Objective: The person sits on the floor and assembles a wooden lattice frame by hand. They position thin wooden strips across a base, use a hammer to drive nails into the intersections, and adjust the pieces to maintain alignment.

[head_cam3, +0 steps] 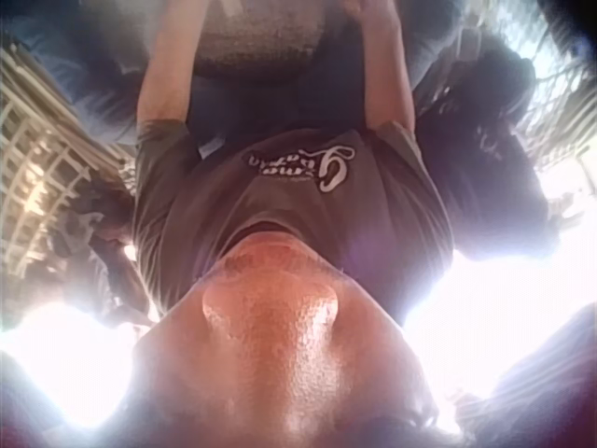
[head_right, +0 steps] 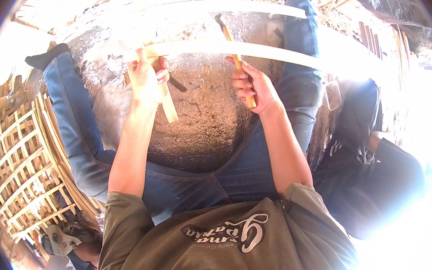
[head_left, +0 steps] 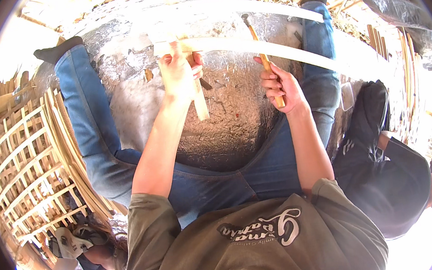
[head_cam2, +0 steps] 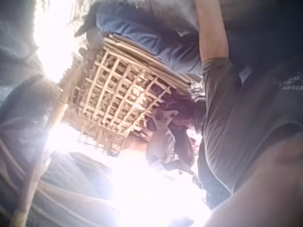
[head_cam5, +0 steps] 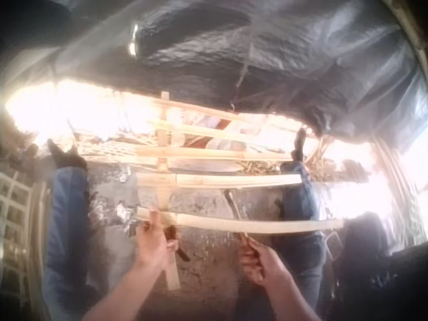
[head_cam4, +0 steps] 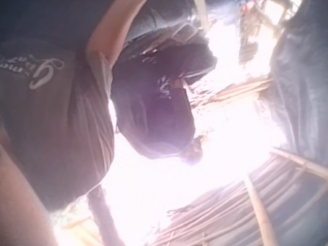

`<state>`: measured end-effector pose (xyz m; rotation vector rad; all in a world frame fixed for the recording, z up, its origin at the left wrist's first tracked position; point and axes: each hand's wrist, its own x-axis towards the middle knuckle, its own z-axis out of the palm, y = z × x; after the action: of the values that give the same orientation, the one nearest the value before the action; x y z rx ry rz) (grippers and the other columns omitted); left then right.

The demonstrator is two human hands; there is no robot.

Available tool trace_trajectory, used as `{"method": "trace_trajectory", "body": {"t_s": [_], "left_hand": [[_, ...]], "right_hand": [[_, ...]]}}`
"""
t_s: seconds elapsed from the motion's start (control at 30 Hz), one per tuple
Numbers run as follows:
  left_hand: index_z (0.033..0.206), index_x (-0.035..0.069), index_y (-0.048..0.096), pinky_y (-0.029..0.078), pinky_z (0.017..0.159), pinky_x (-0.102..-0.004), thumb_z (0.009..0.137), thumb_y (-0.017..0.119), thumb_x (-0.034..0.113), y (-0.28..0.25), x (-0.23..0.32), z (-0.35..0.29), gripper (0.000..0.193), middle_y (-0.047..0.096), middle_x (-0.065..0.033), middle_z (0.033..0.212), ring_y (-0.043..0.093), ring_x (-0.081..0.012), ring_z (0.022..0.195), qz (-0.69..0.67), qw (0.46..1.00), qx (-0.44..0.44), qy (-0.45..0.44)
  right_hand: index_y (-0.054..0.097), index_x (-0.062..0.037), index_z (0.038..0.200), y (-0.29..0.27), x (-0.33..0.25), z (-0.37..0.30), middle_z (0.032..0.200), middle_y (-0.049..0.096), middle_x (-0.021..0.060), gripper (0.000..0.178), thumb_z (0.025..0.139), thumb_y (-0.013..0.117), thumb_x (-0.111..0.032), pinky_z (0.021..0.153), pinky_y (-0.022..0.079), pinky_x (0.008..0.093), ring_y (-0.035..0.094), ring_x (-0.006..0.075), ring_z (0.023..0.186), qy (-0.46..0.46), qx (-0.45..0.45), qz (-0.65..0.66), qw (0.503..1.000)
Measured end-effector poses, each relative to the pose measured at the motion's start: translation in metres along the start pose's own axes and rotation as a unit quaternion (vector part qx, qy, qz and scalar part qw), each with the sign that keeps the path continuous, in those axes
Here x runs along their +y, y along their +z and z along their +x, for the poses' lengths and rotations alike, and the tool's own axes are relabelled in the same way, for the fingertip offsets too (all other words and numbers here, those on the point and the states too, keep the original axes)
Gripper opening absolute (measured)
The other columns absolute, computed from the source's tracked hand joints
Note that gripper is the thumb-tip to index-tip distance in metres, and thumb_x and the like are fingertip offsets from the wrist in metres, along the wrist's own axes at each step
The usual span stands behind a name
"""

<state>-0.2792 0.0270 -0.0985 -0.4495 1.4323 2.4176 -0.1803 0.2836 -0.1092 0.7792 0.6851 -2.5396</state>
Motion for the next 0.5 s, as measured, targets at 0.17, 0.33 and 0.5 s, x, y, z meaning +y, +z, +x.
{"method": "trace_trajectory", "body": {"t_s": [0.17, 0.33, 0.5], "left_hand": [[0.087, -0.001, 0.066, 0.032, 0.04, -0.0241, 0.107, 0.044, 0.052, 0.0032, -0.0029, -0.0033, 0.06, 0.059, -0.0063, 0.064, 0.041, -0.0085, 0.043, 0.017, 0.999, 0.026, -0.017], [0.092, -0.003, 0.067, 0.032, 0.041, -0.0229, 0.108, 0.044, 0.051, 0.0049, -0.0008, -0.0038, 0.061, 0.06, -0.0054, 0.066, 0.041, -0.0076, 0.044, 0.018, 0.998, 0.04, -0.033], [0.082, -0.002, 0.065, 0.034, 0.039, -0.0262, 0.108, 0.04, 0.052, 0.004, 0.0014, 0.0041, 0.064, 0.059, -0.0072, 0.062, 0.046, -0.0109, 0.043, 0.023, 0.999, 0.017, -0.019]], "right_hand": [[0.04, -0.005, 0.15, 0.0051, 0.0021, -0.0011, 0.079, 0.037, -0.0057, 0.044, 0.11, 0.044, -0.022, 0.039, 0.03, 0.0137, 0.033, -0.0001, 0.058, -0.005, 0.031, -0.008, 0.999], [0.047, -0.0067, 0.144, 0.002, 0.0024, -0.0023, 0.079, 0.038, -0.0057, 0.04, 0.108, 0.048, -0.024, 0.042, 0.03, 0.0146, 0.033, 0.0004, 0.059, -0.016, 0.047, -0.03, 0.998], [0.05, -0.0079, 0.14, 0.0024, 0.0017, -0.0039, 0.078, 0.039, -0.0055, 0.038, 0.107, 0.051, -0.026, 0.043, 0.029, 0.0149, 0.032, 0.0005, 0.058, -0.022, 0.054, -0.037, 0.998]]}}
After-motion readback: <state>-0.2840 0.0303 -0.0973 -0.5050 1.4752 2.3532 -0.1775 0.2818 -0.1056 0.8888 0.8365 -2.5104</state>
